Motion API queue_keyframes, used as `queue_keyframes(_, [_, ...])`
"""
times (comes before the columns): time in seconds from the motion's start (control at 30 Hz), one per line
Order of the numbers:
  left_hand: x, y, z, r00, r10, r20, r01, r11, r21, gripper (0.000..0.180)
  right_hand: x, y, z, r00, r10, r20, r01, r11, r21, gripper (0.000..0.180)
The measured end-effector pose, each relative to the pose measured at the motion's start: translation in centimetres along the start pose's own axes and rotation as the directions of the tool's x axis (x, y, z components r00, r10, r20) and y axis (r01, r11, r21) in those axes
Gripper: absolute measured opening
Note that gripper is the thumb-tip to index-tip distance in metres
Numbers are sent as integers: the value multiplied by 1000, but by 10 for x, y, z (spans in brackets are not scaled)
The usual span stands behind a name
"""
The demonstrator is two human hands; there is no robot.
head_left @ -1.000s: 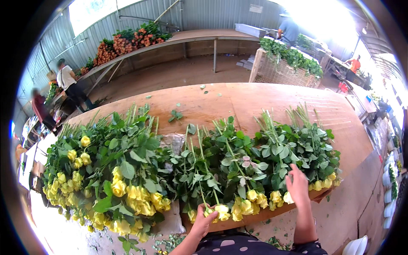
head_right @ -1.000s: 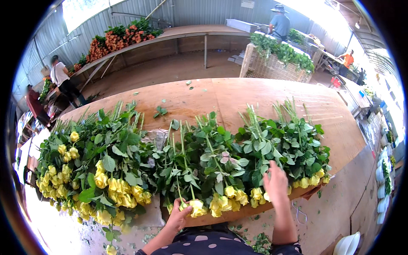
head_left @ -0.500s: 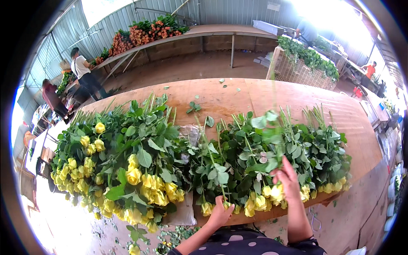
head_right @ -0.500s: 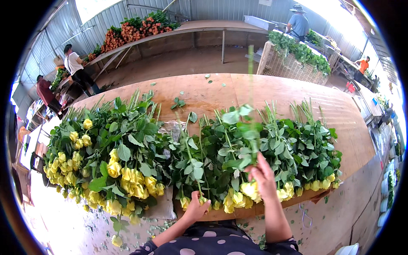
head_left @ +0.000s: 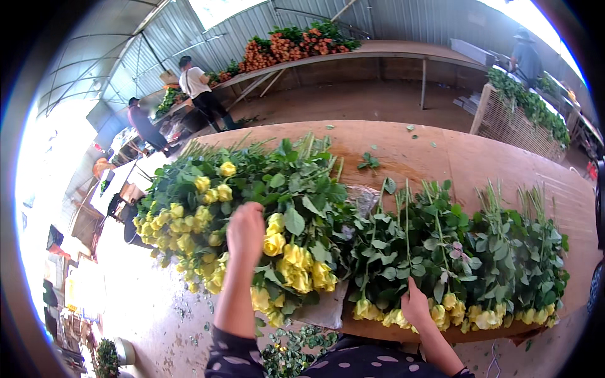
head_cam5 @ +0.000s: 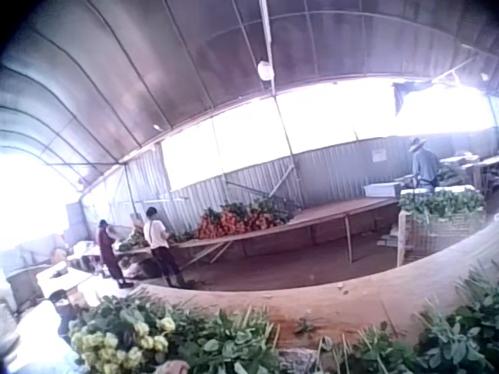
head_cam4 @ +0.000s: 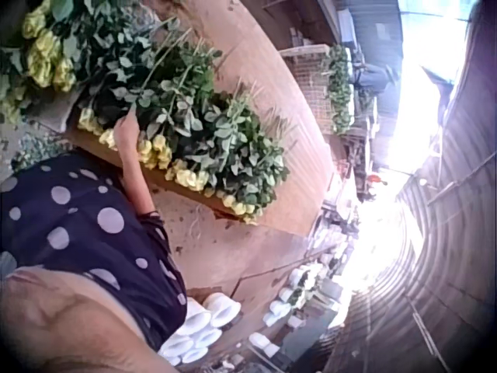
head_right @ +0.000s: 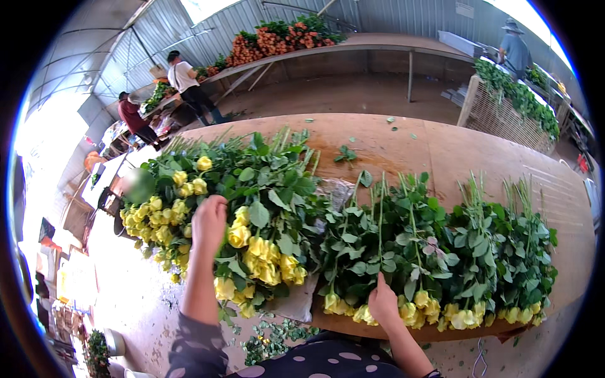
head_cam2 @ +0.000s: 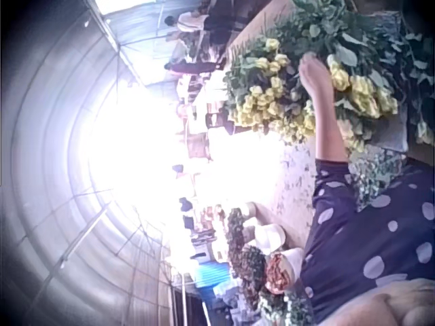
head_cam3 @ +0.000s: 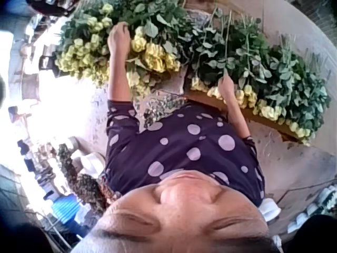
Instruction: The person repeatedly picks up yellow rose stems from a wooden table, removes leaves and side shoots by hand, and places the trimmed stems back on the table. The process continues across many stems in a consistent sequence.
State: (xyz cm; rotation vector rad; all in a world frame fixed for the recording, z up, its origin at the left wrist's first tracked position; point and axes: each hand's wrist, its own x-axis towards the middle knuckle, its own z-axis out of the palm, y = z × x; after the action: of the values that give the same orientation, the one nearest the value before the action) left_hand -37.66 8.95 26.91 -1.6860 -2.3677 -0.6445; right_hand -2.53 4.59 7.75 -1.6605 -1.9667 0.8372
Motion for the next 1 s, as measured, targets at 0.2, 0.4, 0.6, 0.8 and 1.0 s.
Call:
queue_keyframes(0.2, [13, -151, 14, 892, -241, 383, 110, 936, 334, 37, -6, -26, -18, 997, -23, 73, 42, 961, -275, 48])
queue_keyframes(0.4, [10, -120, -14, 969, -17, 248, -9, 995, 103, 28, 16, -99, -50, 952, -293, -86, 305, 925, 228, 39])
queue_keyframes(0.6, [-20, 7, -48, 804, 272, 528, 67, 841, -536, 37, 62, -192, -19, 818, -347, 459, -418, 189, 888, 40])
queue_keyframes(0.8, [-4, -12, -2, 959, 223, 176, -215, 974, -64, 42, 57, -166, 0, 976, -197, 92, 52, 623, 781, 27])
queue_keyframes(1.0, [2, -50, 24, 839, 24, 543, 101, 974, -200, 50, 21, -51, -10, 997, -19, -75, -14, 908, -419, 40])
